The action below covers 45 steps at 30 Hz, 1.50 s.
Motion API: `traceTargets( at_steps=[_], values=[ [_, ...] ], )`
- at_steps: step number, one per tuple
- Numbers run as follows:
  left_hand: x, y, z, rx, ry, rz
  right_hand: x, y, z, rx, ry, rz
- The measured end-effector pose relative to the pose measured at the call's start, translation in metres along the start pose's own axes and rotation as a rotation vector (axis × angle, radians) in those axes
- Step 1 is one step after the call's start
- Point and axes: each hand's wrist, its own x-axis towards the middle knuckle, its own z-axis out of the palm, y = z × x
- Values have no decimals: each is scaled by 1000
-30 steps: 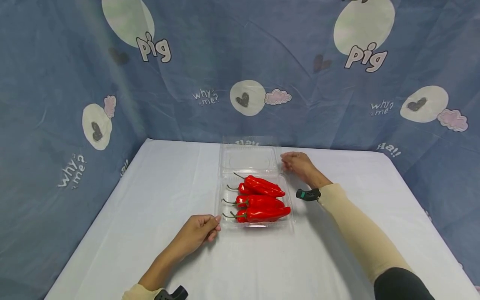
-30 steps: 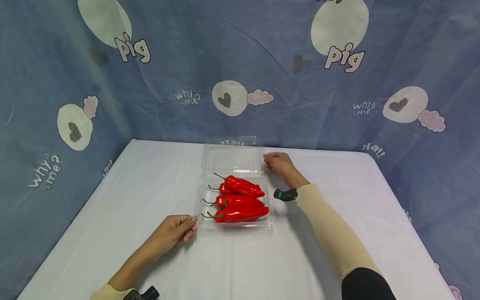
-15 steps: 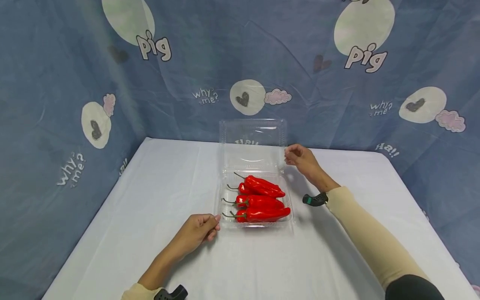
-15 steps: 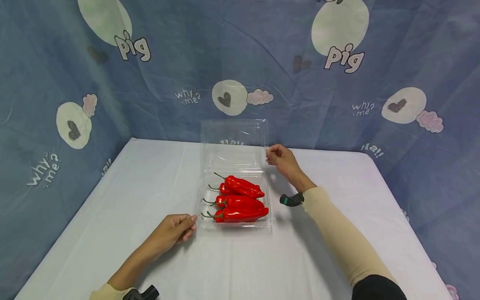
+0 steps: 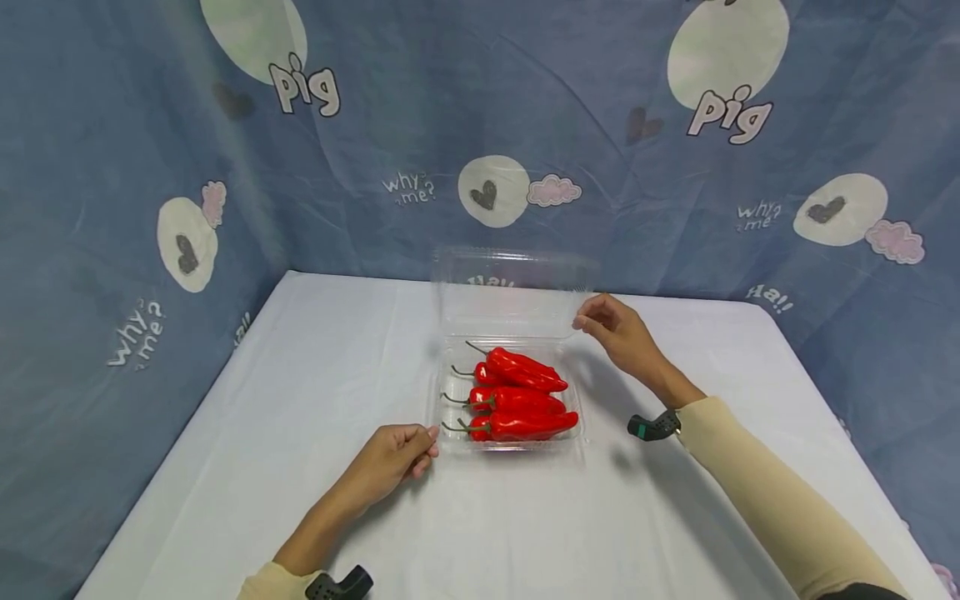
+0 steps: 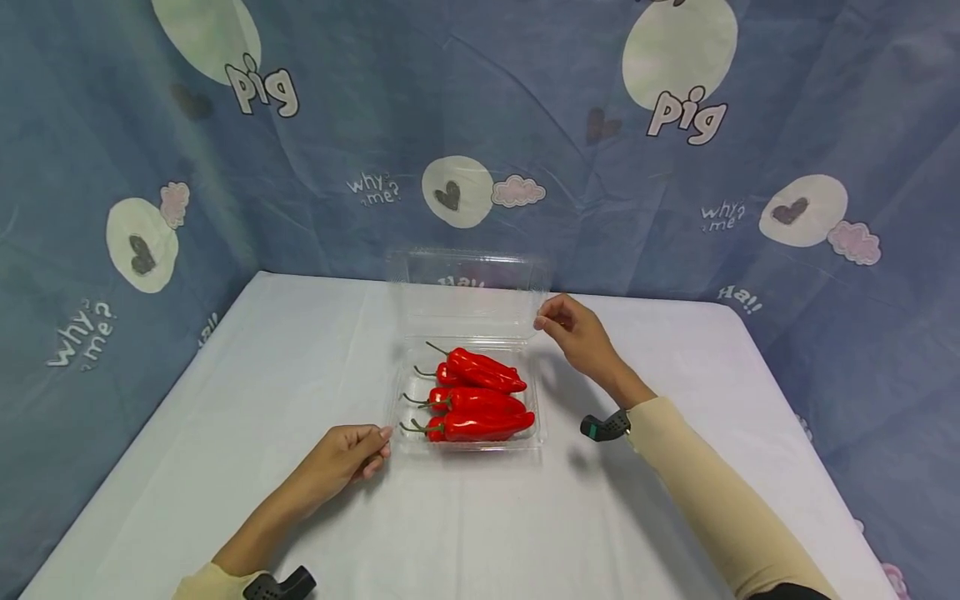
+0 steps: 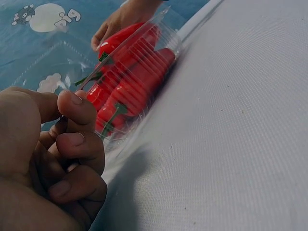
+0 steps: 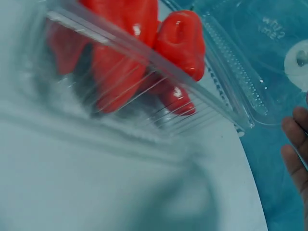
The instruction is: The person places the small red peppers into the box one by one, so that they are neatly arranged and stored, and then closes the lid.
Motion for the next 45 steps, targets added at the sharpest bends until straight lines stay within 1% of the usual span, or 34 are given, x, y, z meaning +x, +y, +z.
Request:
traceTargets(
  at_steps=[2,5,10,16,20,23,36,42,45],
  values=[
    [0,0,0,0,0,0,-3,10,0,-30,2,-13],
    [1,-1,-1,-1,1,-1,-10,13,-1,-81,-3,-38],
    [2,-3,-3,-1,2,9,-21,15,-1,-203,-14,-83],
    [1,-4,-4,-14,-12,17,-33,17,0,-254,-47,-156],
    [1,-5,-4,-30,-21,12,-41,19,1,-326,-81,-208],
    [2,-6,-4,-34,-28,15,-45,21,1,-359,-100,-253],
    [3,-9,-3,-42,-44,12,-50,33,-1,-494,-89,-477],
    [3,-8,-3,-43,-45,-12,-52,34,-1,-540,-109,-527],
    [2,-7,-3,-84,-57,-26,-52,34,-1,-553,-121,-532]
  ],
)
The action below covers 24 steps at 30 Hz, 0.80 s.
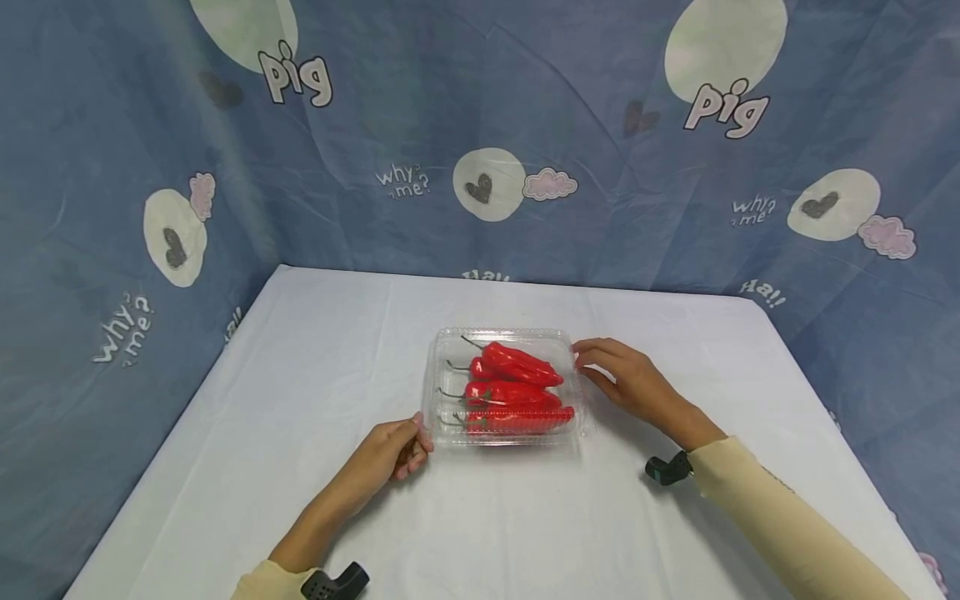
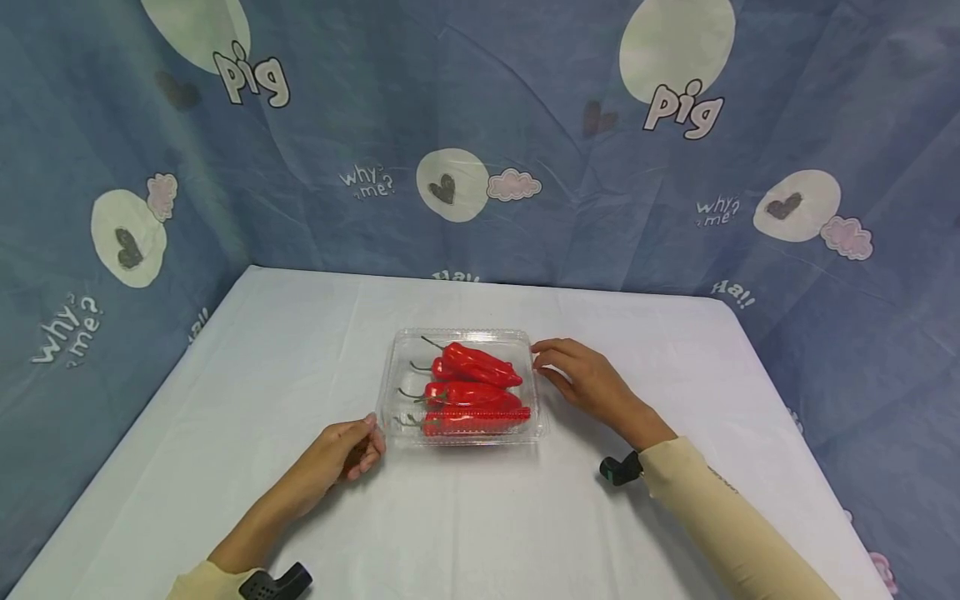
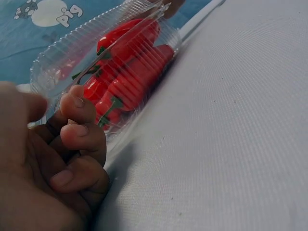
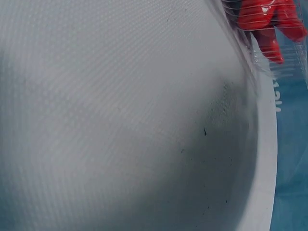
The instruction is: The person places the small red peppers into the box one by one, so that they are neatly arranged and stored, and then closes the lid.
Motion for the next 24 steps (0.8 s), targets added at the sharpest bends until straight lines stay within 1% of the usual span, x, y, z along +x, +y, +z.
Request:
traceTargets(
  at_steps=[4,9,11,13,17,20,22,24],
  values=[
    [-2,2,-1,-38,-20,-2,0,0,0,4,-3,-10],
    [-2,3,0,-34,-32,19,-1,0,1,6,8,-19],
    [-2,2,0,-38,-35,27,-1,0,2,15,15,-9],
    [-2,2,0,-39,-29,28,-1,-2,2,38,12,27],
    [-3,1,2,-62,-7,16,-3,-6,4,127,24,142],
    [-3,2,5,-82,20,1,-4,-12,6,232,77,243],
    [-3,2,6,-85,34,-5,-5,-17,7,309,127,348],
    [-2,3,7,-89,46,-10,-6,-23,5,435,164,509]
  ],
)
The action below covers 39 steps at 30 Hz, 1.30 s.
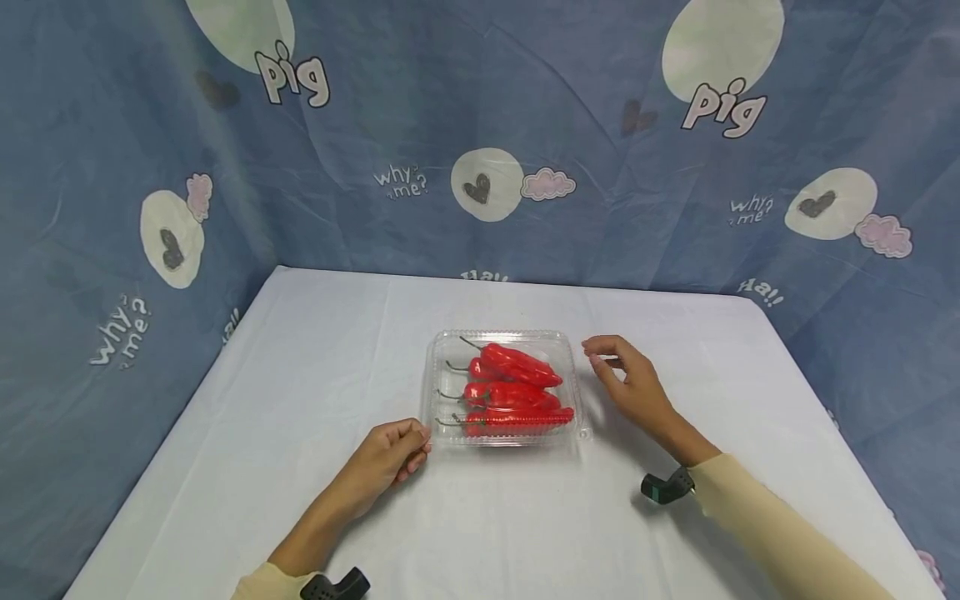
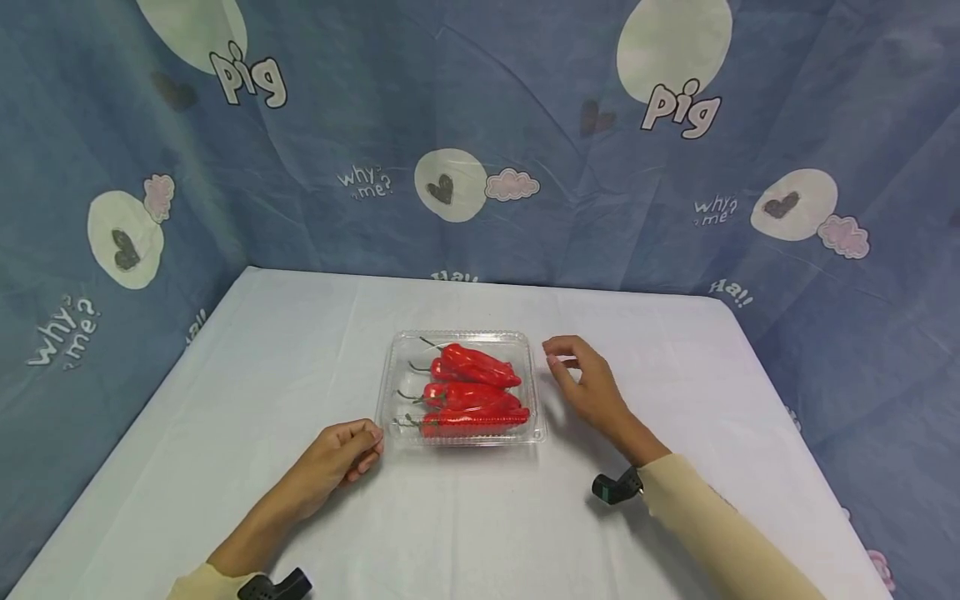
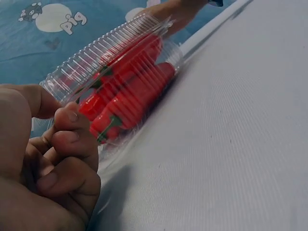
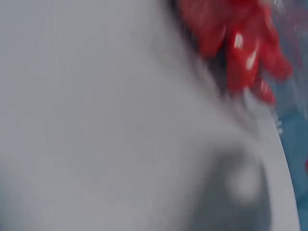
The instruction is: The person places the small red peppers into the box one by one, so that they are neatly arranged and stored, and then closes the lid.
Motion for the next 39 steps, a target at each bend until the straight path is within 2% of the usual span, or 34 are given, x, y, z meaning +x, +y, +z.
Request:
traceTargets(
  at_steps=[2,4,7,9,12,14,16,21,28,39],
  values=[
    [0,0,2,0,10,4,-6,-7,-1,145,11,211],
    [0,-1,3,-7,25,5,-13,-13,-4,312,-38,424],
    [-1,0,5,-9,35,13,-30,-22,-7,523,-217,653],
    [-2,1,5,-7,43,15,-43,-27,-6,637,-365,711],
    [-4,4,4,-6,63,18,-59,-36,-1,786,-526,693],
    [-4,5,3,-6,73,23,-65,-40,5,855,-582,652],
    [-4,6,2,-12,77,25,-68,-43,10,896,-601,614],
    [-5,3,2,-21,55,18,-72,-45,17,873,-569,577],
    [-5,3,2,-15,49,10,-79,-47,18,738,-488,534],
    [-4,2,-1,7,47,-14,-84,-47,22,674,-455,482]
  ],
)
